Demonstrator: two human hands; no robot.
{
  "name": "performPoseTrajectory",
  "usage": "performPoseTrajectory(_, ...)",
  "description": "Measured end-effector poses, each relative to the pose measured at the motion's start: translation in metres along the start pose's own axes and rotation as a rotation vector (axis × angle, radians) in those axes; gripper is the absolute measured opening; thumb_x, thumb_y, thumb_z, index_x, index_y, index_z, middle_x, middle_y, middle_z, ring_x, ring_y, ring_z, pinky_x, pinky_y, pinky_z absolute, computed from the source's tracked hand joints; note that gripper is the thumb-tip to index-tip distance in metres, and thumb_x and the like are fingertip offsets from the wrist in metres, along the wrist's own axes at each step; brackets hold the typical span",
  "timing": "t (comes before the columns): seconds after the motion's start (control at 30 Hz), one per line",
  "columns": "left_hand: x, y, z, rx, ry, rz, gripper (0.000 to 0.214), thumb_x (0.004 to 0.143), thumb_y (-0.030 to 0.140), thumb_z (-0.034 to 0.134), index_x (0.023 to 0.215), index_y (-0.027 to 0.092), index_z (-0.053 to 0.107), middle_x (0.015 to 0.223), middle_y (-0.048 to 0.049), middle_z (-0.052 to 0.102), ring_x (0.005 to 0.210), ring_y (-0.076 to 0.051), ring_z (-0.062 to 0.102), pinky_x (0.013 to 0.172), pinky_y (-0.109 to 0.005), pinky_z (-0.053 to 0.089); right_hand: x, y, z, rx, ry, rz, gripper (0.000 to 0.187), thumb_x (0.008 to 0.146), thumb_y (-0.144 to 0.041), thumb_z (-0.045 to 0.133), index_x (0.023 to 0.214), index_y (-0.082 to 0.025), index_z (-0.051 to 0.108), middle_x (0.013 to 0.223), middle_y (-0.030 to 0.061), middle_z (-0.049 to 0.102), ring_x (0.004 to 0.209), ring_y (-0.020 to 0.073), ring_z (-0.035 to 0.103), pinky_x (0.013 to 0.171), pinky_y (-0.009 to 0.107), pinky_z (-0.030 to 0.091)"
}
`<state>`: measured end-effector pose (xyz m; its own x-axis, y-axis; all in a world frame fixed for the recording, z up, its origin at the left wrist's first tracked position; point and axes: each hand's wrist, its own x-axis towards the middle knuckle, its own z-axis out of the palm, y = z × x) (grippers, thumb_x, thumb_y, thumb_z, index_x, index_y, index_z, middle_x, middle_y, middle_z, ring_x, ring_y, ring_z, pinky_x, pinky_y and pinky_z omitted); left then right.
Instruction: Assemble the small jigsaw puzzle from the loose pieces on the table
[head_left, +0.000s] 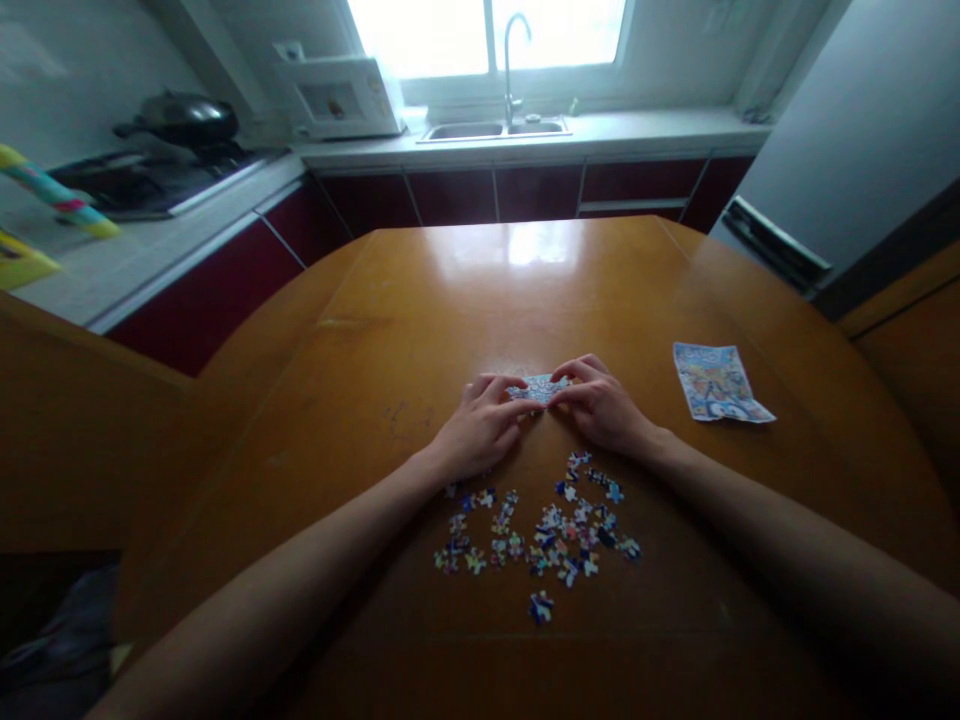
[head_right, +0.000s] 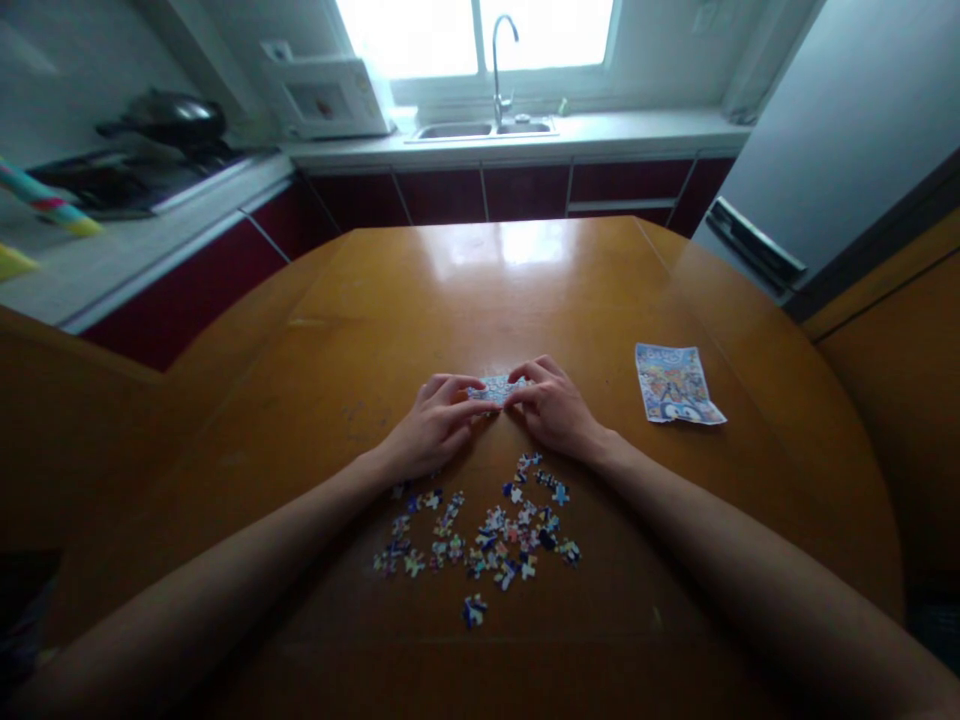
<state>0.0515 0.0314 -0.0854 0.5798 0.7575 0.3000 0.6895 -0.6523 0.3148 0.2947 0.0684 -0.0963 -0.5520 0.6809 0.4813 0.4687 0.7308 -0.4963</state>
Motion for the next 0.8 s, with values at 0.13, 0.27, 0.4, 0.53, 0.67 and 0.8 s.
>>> performPoseTrajectory(0.13,0.0012,0.0010,-0.0014,-0.018,-0.006,-0.009,0.043,0.089,0.011,0.058,0.124,0.034,0.065,0.132,-0.0058,0.055,0.122,-0.028,0.043,0.108,-0.057,0.040,0.0012,0.0000,0.0000,0.028,0.074,0.043,0.031,0.083,-0.002,0.057,0.091,-0.025,0.076,0.100,0.0070,0.068,0.099,0.0247,0.054,0.087,0.043,0.051)
performPoseTrajectory(0.27,0.0033,0.0017,-0.0034,-0.122,0.041,-0.034,0.040,0.087,0.007,0.055,0.120,0.029,0.064,0.126,-0.0056,0.058,0.119,-0.026,0.046,0.107,-0.052,0.043,0.0016,0.0003,-0.0004,0.053,0.126,0.101,0.035,0.080,0.003,0.052,0.091,-0.022,0.074,0.092,0.0072,0.067,0.096,0.0244,0.055,0.085,0.042,0.051)
performPoseTrajectory(0.4,0.0041,-0.0001,-0.0025,-0.178,0.085,-0.070,0.038,0.086,0.004,0.053,0.114,0.026,0.066,0.121,-0.0050,0.060,0.116,-0.024,0.048,0.106,-0.050,0.043,0.0012,0.0014,-0.0001,0.061,0.088,0.068,0.033,0.081,0.001,0.054,0.087,-0.024,0.076,0.092,0.0065,0.066,0.096,0.0239,0.055,0.085,0.042,0.051)
performPoseTrajectory(0.53,0.0030,-0.0023,-0.0007,-0.148,0.054,-0.048,0.041,0.087,0.006,0.056,0.117,0.031,0.068,0.124,-0.0047,0.058,0.119,-0.025,0.046,0.107,-0.052,0.042,0.0010,0.0013,0.0005,0.050,0.020,0.016,0.026,0.087,-0.008,0.060,0.083,-0.028,0.077,0.098,0.0065,0.066,0.098,0.0244,0.054,0.086,0.044,0.050)
performPoseTrajectory(0.67,0.0025,-0.0021,-0.0012,-0.123,0.039,-0.030,0.042,0.086,0.006,0.058,0.117,0.033,0.069,0.127,-0.0042,0.058,0.121,-0.026,0.045,0.109,-0.055,0.040,0.0013,0.0017,0.0004,0.067,0.049,0.040,0.026,0.086,-0.008,0.059,0.083,-0.027,0.076,0.096,0.0060,0.067,0.098,0.0244,0.055,0.086,0.044,0.050)
performPoseTrajectory(0.8,0.0033,-0.0010,-0.0026,-0.174,0.061,-0.050,0.042,0.088,0.007,0.053,0.121,0.030,0.066,0.124,-0.0046,0.059,0.119,-0.024,0.047,0.108,-0.051,0.042,0.0020,0.0044,0.0000,0.087,0.177,0.122,0.031,0.085,-0.002,0.051,0.084,-0.023,0.074,0.090,0.0066,0.066,0.093,0.0234,0.056,0.084,0.042,0.049)
